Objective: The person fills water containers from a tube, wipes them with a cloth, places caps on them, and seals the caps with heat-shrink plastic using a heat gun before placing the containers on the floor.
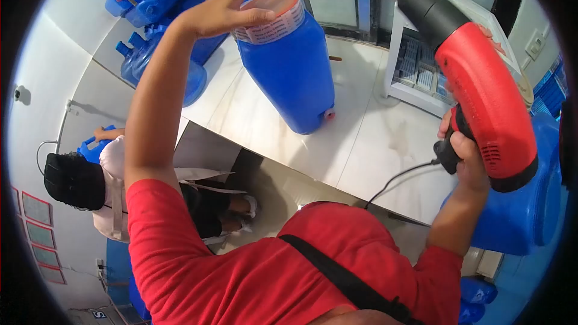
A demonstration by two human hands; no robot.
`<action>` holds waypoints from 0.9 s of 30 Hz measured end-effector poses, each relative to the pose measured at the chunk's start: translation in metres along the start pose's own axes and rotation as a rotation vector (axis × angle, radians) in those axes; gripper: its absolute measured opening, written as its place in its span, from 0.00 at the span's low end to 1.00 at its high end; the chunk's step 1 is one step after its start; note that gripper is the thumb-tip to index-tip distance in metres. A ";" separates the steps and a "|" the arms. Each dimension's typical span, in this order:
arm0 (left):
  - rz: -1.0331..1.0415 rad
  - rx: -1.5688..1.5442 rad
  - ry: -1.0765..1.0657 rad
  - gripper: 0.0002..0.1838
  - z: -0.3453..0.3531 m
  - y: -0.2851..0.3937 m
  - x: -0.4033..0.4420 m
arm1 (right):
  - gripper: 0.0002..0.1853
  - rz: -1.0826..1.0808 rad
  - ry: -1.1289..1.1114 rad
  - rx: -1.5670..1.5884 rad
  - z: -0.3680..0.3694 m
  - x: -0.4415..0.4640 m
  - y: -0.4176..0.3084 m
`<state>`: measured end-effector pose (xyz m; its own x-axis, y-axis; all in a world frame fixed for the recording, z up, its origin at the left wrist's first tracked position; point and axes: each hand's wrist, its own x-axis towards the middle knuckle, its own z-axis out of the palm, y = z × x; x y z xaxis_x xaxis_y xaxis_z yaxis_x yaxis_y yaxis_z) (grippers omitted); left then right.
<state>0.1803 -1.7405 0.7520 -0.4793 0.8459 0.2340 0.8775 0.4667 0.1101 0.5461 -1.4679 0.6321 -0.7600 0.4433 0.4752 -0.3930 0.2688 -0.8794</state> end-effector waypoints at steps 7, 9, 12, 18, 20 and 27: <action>-0.116 0.034 -0.196 0.66 0.010 0.006 0.007 | 0.07 0.129 -0.019 -0.044 0.010 -0.021 0.008; -0.058 -0.022 -0.176 0.65 0.008 0.000 0.004 | 0.07 0.165 -0.036 -0.022 0.002 -0.026 0.016; -0.111 -0.287 0.027 0.65 0.008 -0.009 -0.003 | 0.18 0.181 -0.080 0.023 -0.013 -0.030 0.039; -0.197 -0.651 0.058 0.57 0.025 -0.024 -0.017 | 0.20 0.183 -0.060 0.062 -0.010 -0.037 0.040; -0.231 -0.712 0.089 0.59 0.027 -0.025 -0.021 | 0.12 0.182 -0.032 0.107 -0.004 -0.036 0.037; -0.064 -0.691 0.324 0.79 0.073 -0.025 -0.035 | 0.38 0.153 0.026 0.209 -0.006 -0.036 0.073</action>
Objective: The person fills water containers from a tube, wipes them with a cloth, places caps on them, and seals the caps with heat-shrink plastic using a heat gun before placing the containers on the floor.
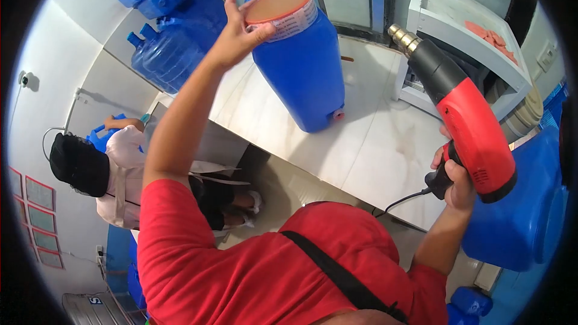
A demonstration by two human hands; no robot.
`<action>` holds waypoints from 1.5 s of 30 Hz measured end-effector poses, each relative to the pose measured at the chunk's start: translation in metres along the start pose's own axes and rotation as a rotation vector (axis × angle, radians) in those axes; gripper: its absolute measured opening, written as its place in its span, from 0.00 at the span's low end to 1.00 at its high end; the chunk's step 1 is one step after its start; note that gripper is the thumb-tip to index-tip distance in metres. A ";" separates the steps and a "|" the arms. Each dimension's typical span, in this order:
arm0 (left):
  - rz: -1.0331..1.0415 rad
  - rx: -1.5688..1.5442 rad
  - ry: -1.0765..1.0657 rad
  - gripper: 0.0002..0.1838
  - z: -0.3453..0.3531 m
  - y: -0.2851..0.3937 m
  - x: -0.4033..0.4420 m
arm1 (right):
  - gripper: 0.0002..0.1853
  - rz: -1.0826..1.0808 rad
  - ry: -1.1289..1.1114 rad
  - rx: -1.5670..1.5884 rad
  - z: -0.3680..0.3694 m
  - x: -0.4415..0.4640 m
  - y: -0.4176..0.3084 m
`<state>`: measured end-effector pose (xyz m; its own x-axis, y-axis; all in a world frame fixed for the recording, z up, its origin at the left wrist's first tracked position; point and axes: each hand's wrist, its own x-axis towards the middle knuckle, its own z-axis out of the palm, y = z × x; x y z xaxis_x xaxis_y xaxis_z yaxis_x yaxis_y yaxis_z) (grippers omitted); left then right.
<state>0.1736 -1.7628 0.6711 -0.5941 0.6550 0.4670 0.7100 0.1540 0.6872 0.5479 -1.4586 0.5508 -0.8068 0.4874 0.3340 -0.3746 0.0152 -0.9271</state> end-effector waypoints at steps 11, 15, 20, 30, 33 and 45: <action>0.001 0.297 -0.005 0.57 -0.054 0.017 0.023 | 0.42 -0.074 -0.006 0.040 0.002 0.001 -0.001; -0.063 0.495 -0.472 0.69 -0.047 0.087 0.053 | 0.43 -0.039 -0.061 0.010 0.002 0.005 -0.001; -0.091 0.846 -0.819 0.70 -0.013 0.126 0.094 | 0.43 -0.005 -0.087 0.026 0.016 0.007 -0.005; -0.227 0.985 -0.855 0.59 0.009 0.134 0.092 | 0.19 0.055 -0.119 -0.021 0.005 -0.012 -0.005; -0.125 0.805 -0.802 0.59 0.003 0.112 0.099 | 0.12 0.061 -0.175 -0.061 0.030 -0.011 -0.015; -0.170 0.881 -0.617 0.58 0.000 0.092 0.096 | 0.26 0.027 -0.234 -0.121 0.036 0.005 0.000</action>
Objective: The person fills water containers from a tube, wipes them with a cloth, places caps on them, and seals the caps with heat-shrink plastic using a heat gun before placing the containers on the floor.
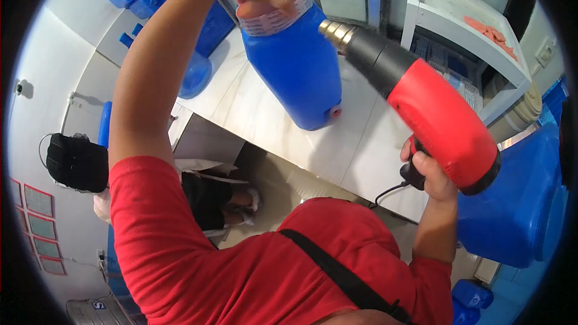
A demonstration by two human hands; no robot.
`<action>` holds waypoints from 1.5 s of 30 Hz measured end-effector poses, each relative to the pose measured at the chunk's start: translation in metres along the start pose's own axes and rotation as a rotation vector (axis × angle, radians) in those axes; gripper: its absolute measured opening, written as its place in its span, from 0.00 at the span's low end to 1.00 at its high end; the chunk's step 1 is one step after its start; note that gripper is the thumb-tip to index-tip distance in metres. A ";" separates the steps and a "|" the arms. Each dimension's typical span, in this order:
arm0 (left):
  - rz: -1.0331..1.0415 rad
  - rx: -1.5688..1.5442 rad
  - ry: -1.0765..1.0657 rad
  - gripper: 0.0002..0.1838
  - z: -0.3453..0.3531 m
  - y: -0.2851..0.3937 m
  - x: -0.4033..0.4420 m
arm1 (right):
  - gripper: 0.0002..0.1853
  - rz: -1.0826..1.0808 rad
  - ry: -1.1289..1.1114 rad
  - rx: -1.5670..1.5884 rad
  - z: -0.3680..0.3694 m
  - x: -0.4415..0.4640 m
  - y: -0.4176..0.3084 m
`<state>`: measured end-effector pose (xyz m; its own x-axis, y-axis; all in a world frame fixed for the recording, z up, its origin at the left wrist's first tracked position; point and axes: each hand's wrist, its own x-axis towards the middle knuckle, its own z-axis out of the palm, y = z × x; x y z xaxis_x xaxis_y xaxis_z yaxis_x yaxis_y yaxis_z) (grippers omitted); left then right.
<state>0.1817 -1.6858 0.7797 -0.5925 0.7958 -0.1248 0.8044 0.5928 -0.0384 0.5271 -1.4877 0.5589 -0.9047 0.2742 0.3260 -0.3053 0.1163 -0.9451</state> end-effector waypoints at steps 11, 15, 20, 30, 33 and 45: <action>-0.164 -0.074 -0.082 0.49 -0.013 -0.002 0.004 | 0.25 0.074 -0.003 0.032 0.009 0.007 -0.011; -0.070 -0.213 -0.226 0.53 -0.036 0.016 -0.040 | 0.21 -0.045 0.034 -0.104 0.022 0.004 -0.022; -0.138 -0.048 0.198 0.52 0.021 -0.080 0.003 | 0.23 0.143 0.030 0.052 0.015 0.006 -0.021; -0.104 -0.157 0.174 0.50 0.017 -0.063 0.001 | 0.09 -0.023 0.097 0.033 0.030 0.009 -0.036; -0.052 -0.042 0.413 0.45 0.027 -0.079 0.014 | 0.04 -0.188 0.143 -0.094 0.034 0.008 -0.038; -0.468 -0.248 -0.036 0.33 -0.010 -0.042 -0.014 | 0.16 0.078 0.066 0.020 0.017 -0.002 -0.034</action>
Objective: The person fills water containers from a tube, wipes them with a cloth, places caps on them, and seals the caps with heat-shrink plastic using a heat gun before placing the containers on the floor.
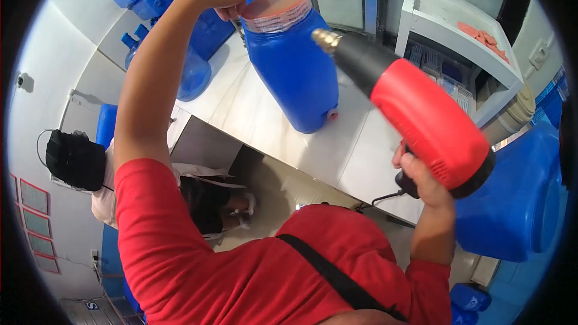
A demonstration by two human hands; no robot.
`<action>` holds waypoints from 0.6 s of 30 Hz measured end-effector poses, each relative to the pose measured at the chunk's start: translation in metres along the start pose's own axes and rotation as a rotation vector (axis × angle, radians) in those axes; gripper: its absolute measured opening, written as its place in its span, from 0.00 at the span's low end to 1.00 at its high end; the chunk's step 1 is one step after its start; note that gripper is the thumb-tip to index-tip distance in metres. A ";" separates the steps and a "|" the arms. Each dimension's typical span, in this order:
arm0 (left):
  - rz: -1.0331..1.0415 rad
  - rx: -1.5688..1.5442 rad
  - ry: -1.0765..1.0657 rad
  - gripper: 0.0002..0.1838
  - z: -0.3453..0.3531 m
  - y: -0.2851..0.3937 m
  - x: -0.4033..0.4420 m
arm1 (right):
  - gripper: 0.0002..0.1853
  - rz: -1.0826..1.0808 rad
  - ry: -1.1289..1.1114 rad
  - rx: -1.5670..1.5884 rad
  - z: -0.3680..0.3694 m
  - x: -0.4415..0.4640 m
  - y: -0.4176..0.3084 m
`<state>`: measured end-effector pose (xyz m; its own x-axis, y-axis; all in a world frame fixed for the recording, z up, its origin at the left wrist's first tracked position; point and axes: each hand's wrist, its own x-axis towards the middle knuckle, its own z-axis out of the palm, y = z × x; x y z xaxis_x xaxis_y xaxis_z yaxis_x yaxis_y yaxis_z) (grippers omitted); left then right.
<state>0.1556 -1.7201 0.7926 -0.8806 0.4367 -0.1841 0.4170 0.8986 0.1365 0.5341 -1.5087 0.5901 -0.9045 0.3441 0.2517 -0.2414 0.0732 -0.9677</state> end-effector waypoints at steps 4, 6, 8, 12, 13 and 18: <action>0.537 0.136 0.392 0.30 0.025 -0.019 0.043 | 0.15 -0.315 -0.011 -0.453 0.010 0.003 0.005; 0.997 0.177 0.433 0.30 0.026 -0.017 0.057 | 0.15 0.015 0.014 -0.116 0.003 0.005 0.007; 0.934 0.207 0.489 0.31 0.025 -0.024 0.053 | 0.18 0.165 0.024 0.010 -0.004 0.004 0.005; 0.231 -0.047 0.054 0.36 0.006 -0.012 -0.020 | 0.16 -0.228 -0.001 -0.292 0.004 0.001 0.006; 0.181 0.011 0.065 0.38 0.003 -0.013 -0.024 | 0.17 -0.203 0.010 -0.224 0.006 0.005 0.006; 0.200 0.141 0.135 0.41 0.002 -0.017 -0.017 | 0.08 0.037 0.017 0.197 0.004 0.026 -0.004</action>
<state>0.1636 -1.7427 0.7914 -0.7957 0.6047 -0.0345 0.6045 0.7964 0.0183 0.5104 -1.5036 0.6010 -0.9084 0.3590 0.2145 -0.2742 -0.1240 -0.9536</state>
